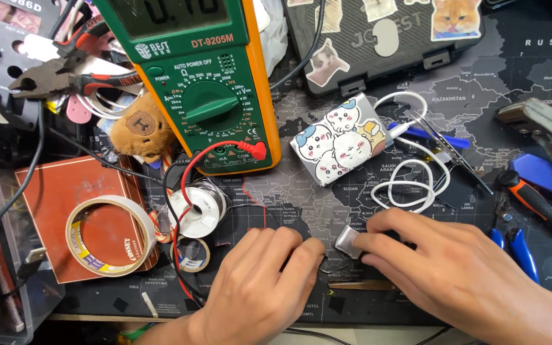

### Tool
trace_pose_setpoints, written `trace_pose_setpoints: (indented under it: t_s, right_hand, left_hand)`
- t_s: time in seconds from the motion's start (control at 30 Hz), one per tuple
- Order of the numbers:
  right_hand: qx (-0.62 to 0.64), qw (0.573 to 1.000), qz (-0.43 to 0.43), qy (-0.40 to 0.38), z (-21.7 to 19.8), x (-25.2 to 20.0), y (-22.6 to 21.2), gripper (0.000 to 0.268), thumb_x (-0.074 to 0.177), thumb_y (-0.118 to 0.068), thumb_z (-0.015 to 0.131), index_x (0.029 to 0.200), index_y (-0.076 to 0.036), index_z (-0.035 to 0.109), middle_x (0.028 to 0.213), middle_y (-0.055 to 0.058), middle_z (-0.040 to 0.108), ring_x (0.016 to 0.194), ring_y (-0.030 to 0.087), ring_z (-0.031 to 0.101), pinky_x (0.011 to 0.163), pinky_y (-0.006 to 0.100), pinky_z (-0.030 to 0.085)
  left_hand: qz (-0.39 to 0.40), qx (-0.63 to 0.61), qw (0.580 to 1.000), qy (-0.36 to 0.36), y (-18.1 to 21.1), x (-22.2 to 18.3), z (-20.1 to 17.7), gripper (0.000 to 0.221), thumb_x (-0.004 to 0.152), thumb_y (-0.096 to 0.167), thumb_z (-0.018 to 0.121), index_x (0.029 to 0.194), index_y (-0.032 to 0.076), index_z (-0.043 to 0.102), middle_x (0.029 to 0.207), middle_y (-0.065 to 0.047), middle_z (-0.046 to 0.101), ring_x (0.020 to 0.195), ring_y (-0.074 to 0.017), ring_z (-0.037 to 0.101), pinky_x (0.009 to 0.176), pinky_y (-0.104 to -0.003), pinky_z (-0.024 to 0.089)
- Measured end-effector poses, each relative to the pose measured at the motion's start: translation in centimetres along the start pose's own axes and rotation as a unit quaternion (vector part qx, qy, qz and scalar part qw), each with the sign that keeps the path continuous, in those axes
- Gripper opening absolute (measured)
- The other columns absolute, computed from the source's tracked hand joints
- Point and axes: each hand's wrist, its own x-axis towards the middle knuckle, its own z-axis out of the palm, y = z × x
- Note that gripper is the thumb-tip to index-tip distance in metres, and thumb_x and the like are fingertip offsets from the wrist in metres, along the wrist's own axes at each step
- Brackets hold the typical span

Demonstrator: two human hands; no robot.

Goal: Repair a small electronic device by soldering wires and testing with a multimeter

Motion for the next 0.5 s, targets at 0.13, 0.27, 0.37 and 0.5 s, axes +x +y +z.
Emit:
trace_pose_setpoints:
  t_s: [0.13, 0.27, 0.37, 0.5]
  right_hand:
    - [0.012, 0.999, 0.004, -0.03, 0.05, 0.13, 0.02, 0.038, 0.105, -0.036, 0.063, 0.142, -0.025, 0.065, 0.118, -0.004, 0.071, 0.091, 0.023, 0.076, 0.062, 0.048, 0.064]
    - [-0.034, 0.999, -0.008, -0.014, 0.18, 0.28, -0.15, 0.043, 0.104, -0.035, 0.065, 0.146, -0.027, 0.063, 0.102, -0.003, 0.067, 0.071, 0.027, 0.074, 0.053, 0.05, 0.063]
    - [-0.041, 0.999, -0.009, 0.015, 0.02, 0.44, -0.32, 0.035, 0.105, -0.036, 0.066, 0.138, -0.024, 0.066, 0.098, -0.003, 0.067, 0.068, 0.026, 0.072, 0.053, 0.048, 0.061]
    - [-0.045, 0.998, -0.014, 0.039, 0.03, 0.35, -0.4, 0.032, 0.106, -0.038, 0.067, 0.132, -0.02, 0.067, 0.095, -0.004, 0.067, 0.068, 0.024, 0.071, 0.052, 0.045, 0.06]
  left_hand:
    - [0.003, 0.001, 1.0, -0.005, -0.04, -0.05, 0.16, 0.01, 0.113, 0.008, 0.06, 0.11, 0.005, 0.069, 0.092, -0.008, 0.055, 0.067, -0.0265, 0.048, 0.063, -0.041, 0.041]
    - [0.009, 0.026, 1.0, -0.008, -0.01, 0.04, 0.27, 0.015, 0.112, 0.004, 0.055, 0.11, 0.005, 0.07, 0.092, -0.008, 0.055, 0.068, -0.0251, 0.048, 0.063, -0.04, 0.041]
    - [0.007, 0.036, 0.999, -0.008, 0.03, 0.05, 0.52, 0.016, 0.113, 0.004, 0.054, 0.11, 0.005, 0.07, 0.094, -0.009, 0.056, 0.069, -0.0252, 0.047, 0.063, -0.04, 0.041]
    - [-0.003, 0.058, 0.998, -0.01, 0.23, 0.05, 1.04, 0.017, 0.114, 0.006, 0.053, 0.111, 0.008, 0.07, 0.098, -0.009, 0.058, 0.068, -0.0253, 0.047, 0.062, -0.041, 0.04]
